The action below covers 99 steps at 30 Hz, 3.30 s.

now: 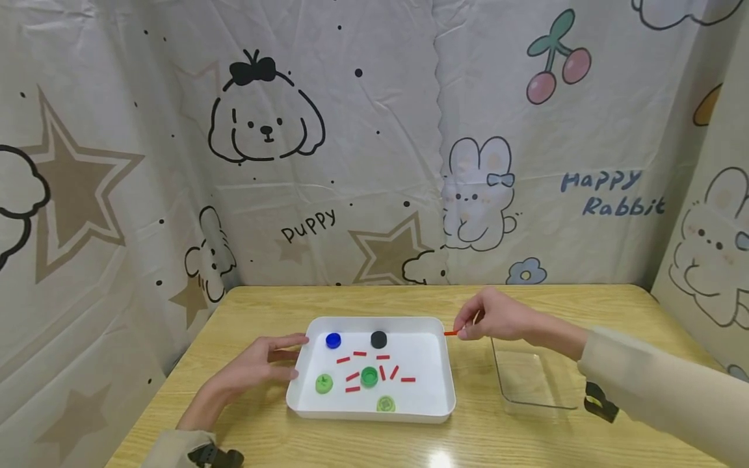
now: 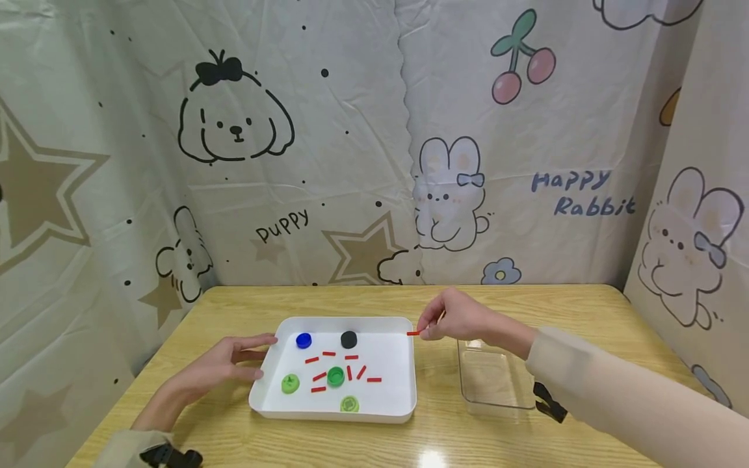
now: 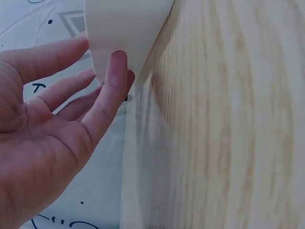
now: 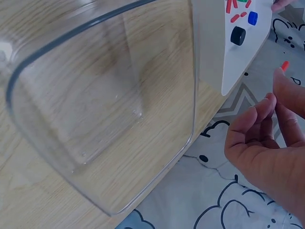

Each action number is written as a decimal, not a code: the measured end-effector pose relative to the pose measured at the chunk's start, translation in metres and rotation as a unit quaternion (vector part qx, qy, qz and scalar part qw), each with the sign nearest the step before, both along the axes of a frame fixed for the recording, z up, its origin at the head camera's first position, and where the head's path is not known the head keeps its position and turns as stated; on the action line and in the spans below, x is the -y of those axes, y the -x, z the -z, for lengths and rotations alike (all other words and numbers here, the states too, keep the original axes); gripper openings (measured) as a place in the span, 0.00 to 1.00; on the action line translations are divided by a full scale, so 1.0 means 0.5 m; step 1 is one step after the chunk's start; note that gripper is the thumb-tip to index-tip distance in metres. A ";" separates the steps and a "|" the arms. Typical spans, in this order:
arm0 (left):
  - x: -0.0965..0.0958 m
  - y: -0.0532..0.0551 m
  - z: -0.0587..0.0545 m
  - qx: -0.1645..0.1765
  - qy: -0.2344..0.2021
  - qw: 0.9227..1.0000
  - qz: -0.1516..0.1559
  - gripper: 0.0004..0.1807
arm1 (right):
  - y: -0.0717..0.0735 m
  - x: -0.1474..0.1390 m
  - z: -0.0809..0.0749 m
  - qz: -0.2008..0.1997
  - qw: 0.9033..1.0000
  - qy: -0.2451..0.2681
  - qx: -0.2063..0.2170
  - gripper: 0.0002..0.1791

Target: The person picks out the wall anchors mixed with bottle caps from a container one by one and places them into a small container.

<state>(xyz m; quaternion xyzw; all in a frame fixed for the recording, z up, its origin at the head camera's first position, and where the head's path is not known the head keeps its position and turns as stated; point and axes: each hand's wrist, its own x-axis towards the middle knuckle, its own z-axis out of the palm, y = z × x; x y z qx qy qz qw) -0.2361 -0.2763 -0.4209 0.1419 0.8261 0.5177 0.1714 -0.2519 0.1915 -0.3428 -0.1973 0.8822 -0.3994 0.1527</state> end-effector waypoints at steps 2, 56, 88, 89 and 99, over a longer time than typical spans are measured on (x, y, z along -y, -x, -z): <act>0.000 0.000 0.000 0.001 -0.001 1.000 -0.001 0.39 | -0.003 -0.008 -0.002 0.003 1.000 -0.003 -0.002 0.02; -0.003 -0.002 -0.003 -0.009 0.000 1.000 0.005 0.38 | -0.027 -0.186 0.051 0.081 0.996 -0.042 -0.027 0.04; -0.003 0.001 -0.003 -0.012 0.006 1.000 0.003 0.38 | -0.010 -0.179 0.080 0.070 0.994 -0.055 -0.057 0.03; -0.003 0.000 -0.003 -0.012 0.007 1.000 0.002 0.38 | -0.008 -0.178 0.080 0.072 0.994 -0.057 -0.055 0.03; -0.004 -0.001 -0.003 -0.012 0.000 1.000 0.009 0.39 | 0.002 -0.172 0.079 0.089 0.992 -0.074 -0.043 0.03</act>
